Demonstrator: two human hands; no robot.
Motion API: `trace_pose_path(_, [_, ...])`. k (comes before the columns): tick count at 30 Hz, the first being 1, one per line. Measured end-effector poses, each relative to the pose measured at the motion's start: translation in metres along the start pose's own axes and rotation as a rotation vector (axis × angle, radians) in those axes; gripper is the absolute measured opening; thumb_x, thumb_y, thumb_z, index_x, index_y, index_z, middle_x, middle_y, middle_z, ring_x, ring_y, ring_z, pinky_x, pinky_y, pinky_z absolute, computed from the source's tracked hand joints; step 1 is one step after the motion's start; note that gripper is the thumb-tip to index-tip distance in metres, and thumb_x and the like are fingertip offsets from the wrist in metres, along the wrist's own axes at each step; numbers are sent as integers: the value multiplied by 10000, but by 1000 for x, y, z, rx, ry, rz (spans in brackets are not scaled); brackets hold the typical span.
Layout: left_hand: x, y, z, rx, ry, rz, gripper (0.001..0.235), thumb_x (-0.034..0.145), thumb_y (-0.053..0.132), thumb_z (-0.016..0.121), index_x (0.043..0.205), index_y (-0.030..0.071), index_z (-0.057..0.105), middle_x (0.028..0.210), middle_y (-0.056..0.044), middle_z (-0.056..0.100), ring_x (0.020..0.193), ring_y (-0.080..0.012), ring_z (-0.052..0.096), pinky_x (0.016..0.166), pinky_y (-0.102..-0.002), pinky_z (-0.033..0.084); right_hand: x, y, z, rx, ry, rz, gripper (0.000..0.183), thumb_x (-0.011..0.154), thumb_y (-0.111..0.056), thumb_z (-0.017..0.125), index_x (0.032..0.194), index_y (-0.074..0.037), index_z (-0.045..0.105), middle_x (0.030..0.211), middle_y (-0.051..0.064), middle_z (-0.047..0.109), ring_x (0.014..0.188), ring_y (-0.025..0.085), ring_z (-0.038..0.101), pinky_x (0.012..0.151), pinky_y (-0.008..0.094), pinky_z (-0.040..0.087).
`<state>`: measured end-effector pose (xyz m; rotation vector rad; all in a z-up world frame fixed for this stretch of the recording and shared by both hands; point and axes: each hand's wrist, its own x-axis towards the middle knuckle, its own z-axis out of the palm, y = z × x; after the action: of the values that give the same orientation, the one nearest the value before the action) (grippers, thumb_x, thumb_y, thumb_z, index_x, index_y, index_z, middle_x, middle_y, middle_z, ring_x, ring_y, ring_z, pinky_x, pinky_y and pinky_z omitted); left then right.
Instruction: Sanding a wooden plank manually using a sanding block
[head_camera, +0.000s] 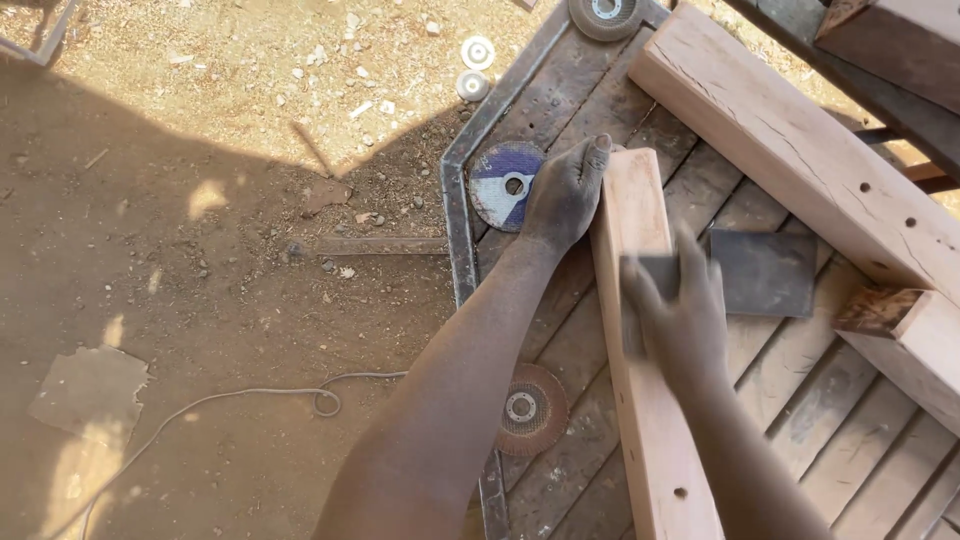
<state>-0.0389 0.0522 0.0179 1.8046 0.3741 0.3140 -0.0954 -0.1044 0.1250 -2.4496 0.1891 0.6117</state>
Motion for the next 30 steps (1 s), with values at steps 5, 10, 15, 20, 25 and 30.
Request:
trace_pose_path(5, [6,-12,0,-110,-78,-135,542,1055,568,388,1080,146,726,1048,-237,735,1136,-529,609,904,-655,533,89,-16,18,-31,142,-359,768,974,-612,725,1546,-213,404,1312,258,514,1214,536,535,1020,636,434])
trace_pose_path(10, [-2,18,-11,-54,-153,-75,244,940,438,663,1018,217,729,936,-183,723,1038,-408,705,857,-490,569,-63,-4,-13,40,18,71,783,889,-563,637,1565,-234,417,1282,232,524,1219,470,557,1011,626,430])
trace_pose_path(15, [1,20,-10,-4,-197,-50,306,949,435,529,845,157,602,864,-36,723,814,-216,663,739,-375,476,-62,10,-13,13,16,259,742,840,-497,601,1548,-354,431,1216,130,454,1034,286,553,878,478,523])
trace_pose_path(20, [-5,15,-10,-43,-266,-19,305,971,436,503,827,171,546,809,-17,670,759,-180,643,687,-371,494,34,12,2,42,98,-201,721,868,-607,621,1469,-216,542,1240,216,525,1241,394,450,1054,507,340])
trace_pose_path(25, [0,11,-5,-20,-187,-38,341,975,427,544,762,165,488,705,31,488,683,-142,462,675,-326,399,-63,20,-21,35,-38,228,703,920,-422,591,1590,-318,404,1166,111,484,922,222,532,732,376,565])
trace_pose_path(30, [7,14,-12,-62,-212,-1,367,990,424,536,738,187,413,708,58,411,681,-108,401,655,-308,360,-14,17,-12,66,8,100,688,911,-437,626,1558,-264,468,1124,140,487,971,277,534,849,424,513])
